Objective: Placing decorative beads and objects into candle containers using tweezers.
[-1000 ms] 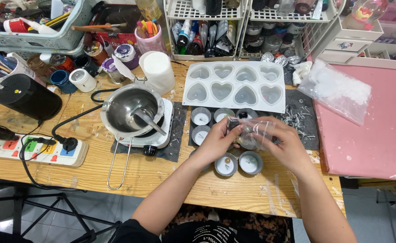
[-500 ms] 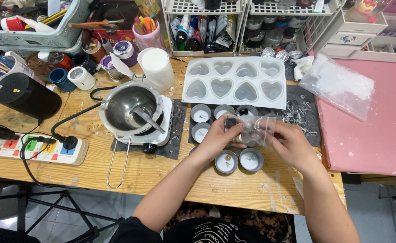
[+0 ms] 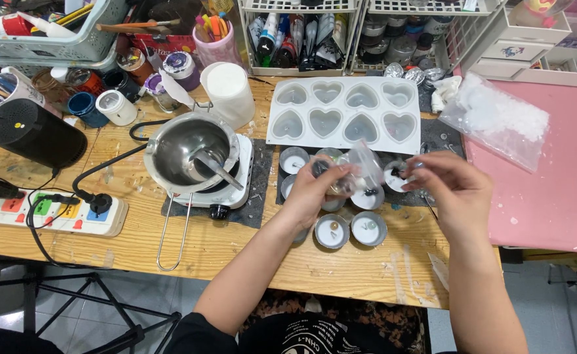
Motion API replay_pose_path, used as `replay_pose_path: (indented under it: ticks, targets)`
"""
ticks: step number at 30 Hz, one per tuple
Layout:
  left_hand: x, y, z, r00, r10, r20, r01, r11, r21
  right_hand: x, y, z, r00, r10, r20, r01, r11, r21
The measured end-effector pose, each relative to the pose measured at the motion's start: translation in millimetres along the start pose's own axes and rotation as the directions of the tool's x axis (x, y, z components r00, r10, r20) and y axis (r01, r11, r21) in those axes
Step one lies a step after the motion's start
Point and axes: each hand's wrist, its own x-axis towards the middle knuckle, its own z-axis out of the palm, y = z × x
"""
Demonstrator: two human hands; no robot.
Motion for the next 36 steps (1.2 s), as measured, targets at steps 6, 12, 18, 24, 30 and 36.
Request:
replay_pose_path:
  ticks: [6,12,18,24,30,36]
  targets:
    - [-29.4,64.7,39.7,0.999,-0.039,-0.032,0.039,0.999,0.009,3.6,21.3,-14.6,0.992,0.078,-0.104,-0.069,0.994,0.085]
    - [-19.5,32.4,4.9,0.981,0.159,0.108,-0.178,0.965,0.195,6.6,22.7,-13.0,0.99,0.071,-0.126,-0.066,0.997,0.044]
    - [-31.9,47.9,0.3,0.936,0.187,0.297,-0.281,0.907,0.315,9.5,14.9,-4.1,0.99,0.115,-0.083,-0.115,0.993,0.012]
    - [-55.7,68.4,8.8,0.91,0.108,0.401,-0.31,0.82,0.481,10.9,22.1,-5.8,0.997,0.071,-0.041,-0.072,0.997,-0.006]
    - [-89.0,46.8,-26.9,0.938,0.168,0.302,-0.3,0.828,0.474,11.2,24.4,-2.5,0.988,0.139,-0.071,-0.143,0.988,-0.061]
    - [-99.4,33.5,-54.6,0.931,0.108,0.35,-0.133,0.99,0.047,28.5,11.8,28.5,0.977,0.114,0.18,-0.048,0.942,-0.333]
